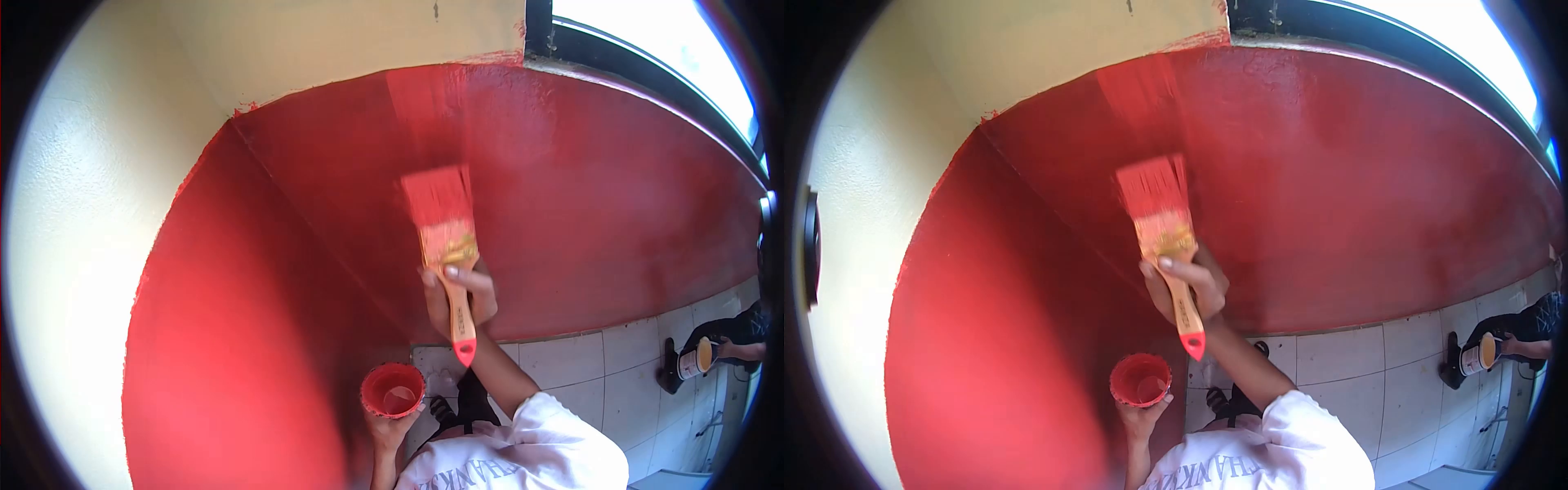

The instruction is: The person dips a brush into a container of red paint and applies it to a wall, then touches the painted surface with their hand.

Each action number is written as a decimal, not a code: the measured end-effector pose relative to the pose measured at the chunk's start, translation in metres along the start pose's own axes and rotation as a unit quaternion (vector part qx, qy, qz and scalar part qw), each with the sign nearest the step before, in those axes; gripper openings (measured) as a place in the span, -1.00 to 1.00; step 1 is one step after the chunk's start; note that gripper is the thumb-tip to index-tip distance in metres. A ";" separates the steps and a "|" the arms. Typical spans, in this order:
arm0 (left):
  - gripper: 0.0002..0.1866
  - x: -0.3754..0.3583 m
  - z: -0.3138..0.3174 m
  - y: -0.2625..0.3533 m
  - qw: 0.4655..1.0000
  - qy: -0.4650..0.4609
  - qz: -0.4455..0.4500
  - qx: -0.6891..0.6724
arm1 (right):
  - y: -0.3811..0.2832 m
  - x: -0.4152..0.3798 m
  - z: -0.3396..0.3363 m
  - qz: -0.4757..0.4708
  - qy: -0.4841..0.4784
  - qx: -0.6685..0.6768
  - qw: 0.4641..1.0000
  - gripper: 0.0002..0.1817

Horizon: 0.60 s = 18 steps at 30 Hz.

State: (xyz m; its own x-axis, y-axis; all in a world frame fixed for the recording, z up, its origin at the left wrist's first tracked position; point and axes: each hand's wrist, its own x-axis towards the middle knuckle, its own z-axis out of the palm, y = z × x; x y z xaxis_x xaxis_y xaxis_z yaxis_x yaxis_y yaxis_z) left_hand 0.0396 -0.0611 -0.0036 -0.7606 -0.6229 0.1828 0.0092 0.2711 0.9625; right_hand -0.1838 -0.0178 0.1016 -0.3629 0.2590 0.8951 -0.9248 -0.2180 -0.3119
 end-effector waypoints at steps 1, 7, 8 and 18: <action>-0.16 0.001 0.001 0.002 1.000 -0.003 0.000 -0.006 | 0.003 0.014 0.006 -0.013 0.009 0.010 1.000 -0.63; -0.15 0.006 0.001 0.005 0.999 -0.002 -0.009 -0.043 | 0.015 0.060 0.027 -0.096 0.041 0.009 0.994 -0.64; -0.15 0.006 0.001 0.005 0.999 0.000 -0.006 -0.047 | 0.016 0.063 0.028 -0.103 0.044 0.004 0.994 -0.64; -0.13 0.009 0.002 0.006 0.999 0.016 0.016 -0.039 | 0.027 0.078 0.041 -0.109 0.059 0.024 0.992 -0.67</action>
State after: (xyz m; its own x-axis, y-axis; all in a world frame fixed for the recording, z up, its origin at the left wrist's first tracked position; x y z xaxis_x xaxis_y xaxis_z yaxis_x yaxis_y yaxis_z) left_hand 0.0312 -0.0632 0.0037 -0.7383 -0.6378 0.2194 0.0854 0.2343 0.9684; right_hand -0.2325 -0.0417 0.1757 -0.1681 0.4125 0.8953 -0.9774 -0.1877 -0.0971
